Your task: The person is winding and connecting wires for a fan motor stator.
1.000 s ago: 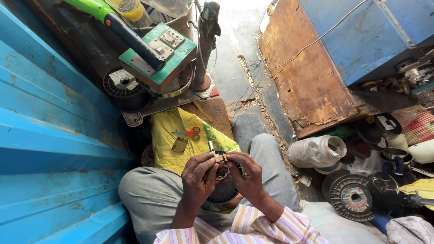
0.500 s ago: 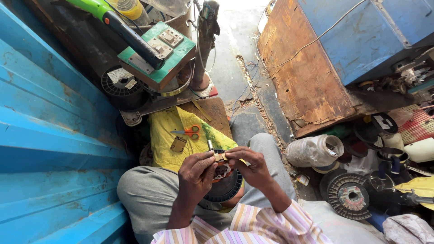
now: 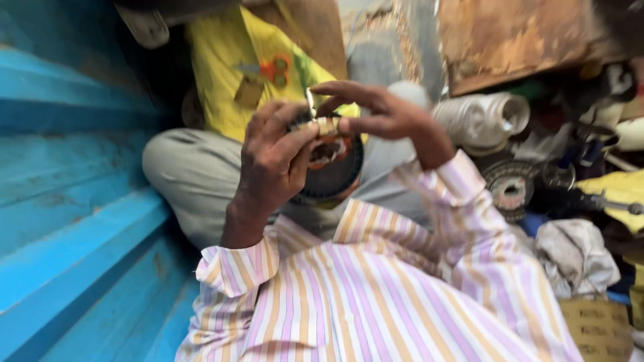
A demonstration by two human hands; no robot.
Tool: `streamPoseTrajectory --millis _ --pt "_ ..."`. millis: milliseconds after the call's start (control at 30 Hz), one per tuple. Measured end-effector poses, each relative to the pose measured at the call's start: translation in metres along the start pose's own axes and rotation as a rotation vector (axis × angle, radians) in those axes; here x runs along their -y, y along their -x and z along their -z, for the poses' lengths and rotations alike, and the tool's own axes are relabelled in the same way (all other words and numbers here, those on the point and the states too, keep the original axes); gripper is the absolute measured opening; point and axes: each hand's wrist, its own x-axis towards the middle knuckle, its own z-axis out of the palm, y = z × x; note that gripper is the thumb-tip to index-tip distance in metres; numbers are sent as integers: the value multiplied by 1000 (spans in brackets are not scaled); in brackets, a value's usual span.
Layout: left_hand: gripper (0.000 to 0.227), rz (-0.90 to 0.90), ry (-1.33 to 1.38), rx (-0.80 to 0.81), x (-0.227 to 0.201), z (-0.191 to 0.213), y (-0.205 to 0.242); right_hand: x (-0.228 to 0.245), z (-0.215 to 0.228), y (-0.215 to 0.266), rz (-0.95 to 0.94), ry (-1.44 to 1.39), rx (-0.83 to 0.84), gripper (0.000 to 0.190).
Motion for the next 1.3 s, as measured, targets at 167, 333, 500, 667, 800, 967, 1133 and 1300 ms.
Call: streamPoseTrajectory --millis 167,333,500,667,800,967,1133,1300 --pt "31 41 -139 71 -9 -2 5 19 24 -18 -98 375 222 38" --pt "25 127 42 -14 -9 -6 4 45 31 -7 -10 847 37 20" --pt "21 -4 -182 74 -20 -10 8 88 9 14 32 592 126 7" --pt "16 -157 -418 89 -14 -16 8 -10 34 -5 -29 716 -118 7" --pt "10 96 178 -79 -13 -6 -33 -79 40 -30 -280 330 -410 14" --pt "30 278 -28 268 58 -23 -74 18 2 -33 310 1020 -622 14" --pt "17 408 319 631 79 12 -57 33 -61 27 240 1183 162 15" --pt "21 -36 168 149 -7 -6 -16 54 -26 33 206 1011 -80 7"
